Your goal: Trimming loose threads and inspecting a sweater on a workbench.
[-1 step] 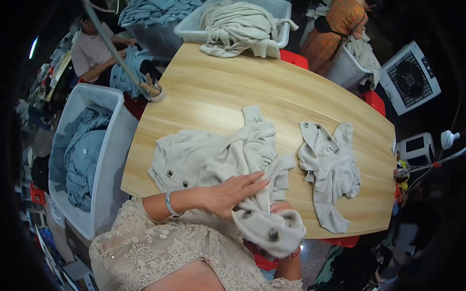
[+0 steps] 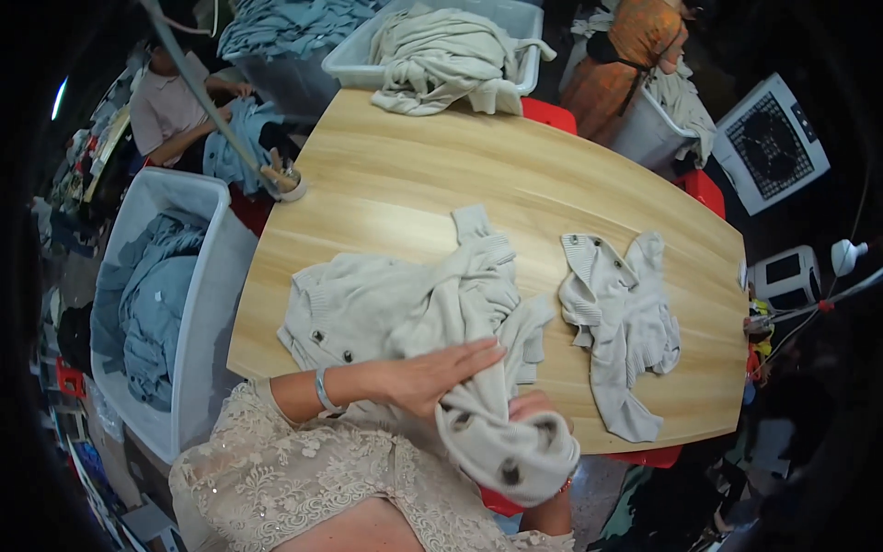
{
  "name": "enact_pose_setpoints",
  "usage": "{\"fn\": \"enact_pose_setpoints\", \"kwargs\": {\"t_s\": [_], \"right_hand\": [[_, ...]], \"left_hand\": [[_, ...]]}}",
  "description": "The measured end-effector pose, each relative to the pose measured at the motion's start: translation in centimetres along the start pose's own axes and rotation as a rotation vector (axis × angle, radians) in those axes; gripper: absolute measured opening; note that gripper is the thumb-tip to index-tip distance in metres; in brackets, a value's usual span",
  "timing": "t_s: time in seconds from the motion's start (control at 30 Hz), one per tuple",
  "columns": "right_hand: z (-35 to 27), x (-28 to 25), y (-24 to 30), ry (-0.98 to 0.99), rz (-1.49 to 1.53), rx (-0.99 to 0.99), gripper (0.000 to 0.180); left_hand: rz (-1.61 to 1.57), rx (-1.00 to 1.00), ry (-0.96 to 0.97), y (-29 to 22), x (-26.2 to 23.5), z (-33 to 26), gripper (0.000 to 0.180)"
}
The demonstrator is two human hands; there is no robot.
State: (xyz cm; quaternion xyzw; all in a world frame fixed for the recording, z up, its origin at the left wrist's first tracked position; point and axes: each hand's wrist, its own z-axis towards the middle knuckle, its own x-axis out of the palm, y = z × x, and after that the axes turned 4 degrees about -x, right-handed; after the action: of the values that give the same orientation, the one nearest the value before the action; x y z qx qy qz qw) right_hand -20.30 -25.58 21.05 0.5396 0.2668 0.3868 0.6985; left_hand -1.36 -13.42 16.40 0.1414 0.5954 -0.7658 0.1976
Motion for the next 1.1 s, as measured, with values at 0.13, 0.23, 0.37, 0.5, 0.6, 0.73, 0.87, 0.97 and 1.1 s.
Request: {"fn": "enact_pose_setpoints", "kwargs": {"t_s": [0.13,0.23,0.37,0.5,0.6,0.73,0.87,0.97,1.1], "right_hand": [[0.9,-0.3,2.1,-0.096,0.215,0.164,0.023],[0.6,-7.5,-2.9,0.052,-0.274,0.177,0.034],[0.6,-7.7,-5.7,-0.091,-0.543,0.604,0.045],[-0.7,-9.5,-8.1,-0.105,-0.439,0.614,0.045],[-0.3,-9.1,-8.0,-0.092,-0.507,0.585,0.040],[-0.6,-8.4,-8.6,-0.090,-0.550,0.512,0.041],[-1.7,-7.2,-11.0,-0.094,-0.434,0.536,0.040],[-2.3,-6.5,-13.1,-0.013,-0.555,0.497,0.033],[-1.0,-4.3,-13.4,0.107,-0.650,0.446,0.035]], "left_hand": [[-0.495,-0.232,0.504,-3.7,1.3,2.4,0.082],[-0.472,-0.373,0.591,-0.7,6.3,1.9,0.062],[-0.769,-0.822,0.477,4.9,6.2,2.7,0.064],[-0.653,-1.033,0.088,5.2,-7.1,11.1,0.060],[-0.703,-0.486,-0.656,6.8,-21.3,20.4,0.054],[-1.122,0.131,-0.642,4.1,-35.6,22.4,0.080],[-0.607,-0.132,-0.712,5.1,-27.8,16.1,0.097],[-0.355,-0.512,-0.529,11.3,-18.8,5.7,0.070],[-0.299,-0.820,-0.492,13.5,-10.3,-8.6,0.045]]}}
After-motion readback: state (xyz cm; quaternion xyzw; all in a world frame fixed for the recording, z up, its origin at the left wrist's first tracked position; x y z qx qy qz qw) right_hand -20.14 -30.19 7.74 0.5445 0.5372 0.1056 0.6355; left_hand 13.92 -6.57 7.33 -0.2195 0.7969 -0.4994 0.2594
